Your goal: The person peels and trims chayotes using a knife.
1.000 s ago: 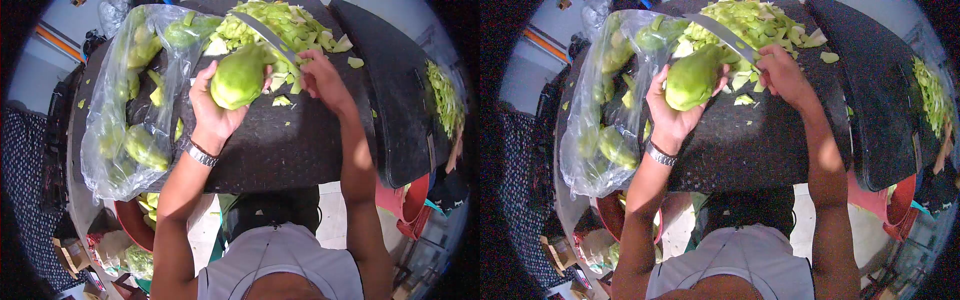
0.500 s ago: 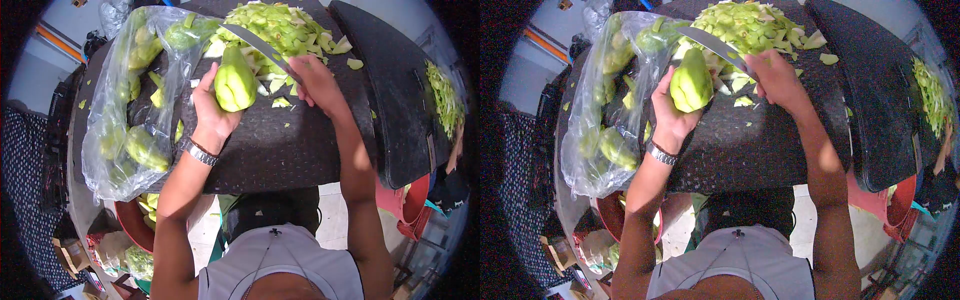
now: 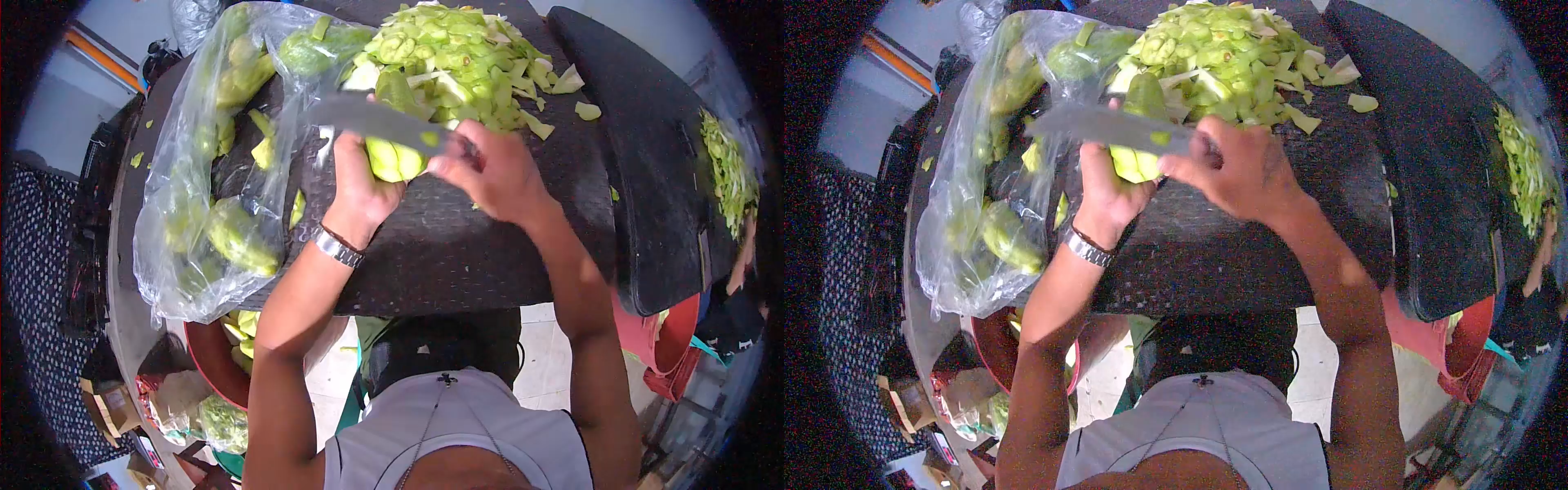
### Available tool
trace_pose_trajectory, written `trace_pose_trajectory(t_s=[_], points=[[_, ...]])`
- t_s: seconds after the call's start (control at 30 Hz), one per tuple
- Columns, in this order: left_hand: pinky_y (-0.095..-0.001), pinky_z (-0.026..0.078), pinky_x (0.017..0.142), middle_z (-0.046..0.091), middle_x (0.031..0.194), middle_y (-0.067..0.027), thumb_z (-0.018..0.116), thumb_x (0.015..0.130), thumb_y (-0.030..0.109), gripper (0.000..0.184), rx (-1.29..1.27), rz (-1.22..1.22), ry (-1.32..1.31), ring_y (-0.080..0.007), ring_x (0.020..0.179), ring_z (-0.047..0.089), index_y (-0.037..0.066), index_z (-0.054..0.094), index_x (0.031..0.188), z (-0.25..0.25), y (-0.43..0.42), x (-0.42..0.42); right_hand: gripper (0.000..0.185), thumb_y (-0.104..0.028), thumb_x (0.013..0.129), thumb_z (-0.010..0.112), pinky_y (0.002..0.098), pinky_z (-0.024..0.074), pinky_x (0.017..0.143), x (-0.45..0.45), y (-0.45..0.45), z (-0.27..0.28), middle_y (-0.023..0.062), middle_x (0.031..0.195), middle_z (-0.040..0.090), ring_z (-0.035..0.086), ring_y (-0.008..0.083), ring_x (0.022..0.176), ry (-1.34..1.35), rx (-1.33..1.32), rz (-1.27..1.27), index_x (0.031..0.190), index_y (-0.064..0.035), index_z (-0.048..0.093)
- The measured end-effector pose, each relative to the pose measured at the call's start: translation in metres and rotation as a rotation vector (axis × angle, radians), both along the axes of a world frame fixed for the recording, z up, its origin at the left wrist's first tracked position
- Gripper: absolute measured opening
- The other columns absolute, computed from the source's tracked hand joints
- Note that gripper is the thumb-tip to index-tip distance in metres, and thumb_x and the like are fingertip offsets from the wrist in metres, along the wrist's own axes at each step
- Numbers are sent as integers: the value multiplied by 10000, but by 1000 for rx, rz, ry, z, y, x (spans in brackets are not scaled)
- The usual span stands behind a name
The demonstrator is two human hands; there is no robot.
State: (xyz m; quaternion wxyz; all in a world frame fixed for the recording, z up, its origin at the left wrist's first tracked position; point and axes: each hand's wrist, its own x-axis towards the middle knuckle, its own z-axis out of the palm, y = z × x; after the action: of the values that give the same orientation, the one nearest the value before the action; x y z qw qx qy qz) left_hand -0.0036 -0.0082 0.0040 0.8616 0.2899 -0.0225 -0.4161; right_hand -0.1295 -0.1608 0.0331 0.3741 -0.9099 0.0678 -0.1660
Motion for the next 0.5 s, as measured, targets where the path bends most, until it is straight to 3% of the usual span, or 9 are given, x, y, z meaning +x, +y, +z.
trace_pose_trajectory(t_s=[0.03,0.07,0.17,0.2,0.4,0.5], points=[[-446,599,858,702,1106,-139,536,1011,536,555,8,64,22,-286,978,706,42,600,1258,1,-3,-2,408,-374,856,816,347,501,579,-1,5,-2,87,664,621,622,185,587,-28,-41,57,899,-23,613],[-423,602,837,710,1063,-132,569,995,525,527,24,69,18,-264,940,715,54,610,1229,5,-5,-6,449,-364,805,870,351,519,566,-2,8,-3,75,653,626,643,209,570,-71,-81,109,843,-35,566],[-428,603,829,711,1034,-129,580,986,519,525,-67,-74,-6,-272,912,718,50,608,1220,2,3,2,480,-380,783,891,344,524,541,-3,13,-3,53,638,625,654,206,549,-155,-192,146,860,-47,554],[-427,604,815,709,1013,-135,591,968,526,540,-22,-24,-19,-286,890,718,43,611,1209,4,1,-1,489,-386,780,892,342,523,535,-2,13,-5,47,634,625,655,205,543,-178,-207,138,870,-47,551],[-427,589,882,741,1075,-126,563,981,478,487,-154,-208,6,-280,958,724,57,666,1202,-1,7,2,517,-397,777,895,331,519,517,-2,13,-8,34,632,631,654,189,530,-204,-278,161,913,-43,544],[-416,587,887,743,1071,-117,566,974,489,499,-98,-132,5,-274,966,723,57,667,1203,7,4,-5,521,-396,771,898,327,516,514,-2,14,-10,30,625,626,653,183,529,-212,-291,160,912,-42,543]])
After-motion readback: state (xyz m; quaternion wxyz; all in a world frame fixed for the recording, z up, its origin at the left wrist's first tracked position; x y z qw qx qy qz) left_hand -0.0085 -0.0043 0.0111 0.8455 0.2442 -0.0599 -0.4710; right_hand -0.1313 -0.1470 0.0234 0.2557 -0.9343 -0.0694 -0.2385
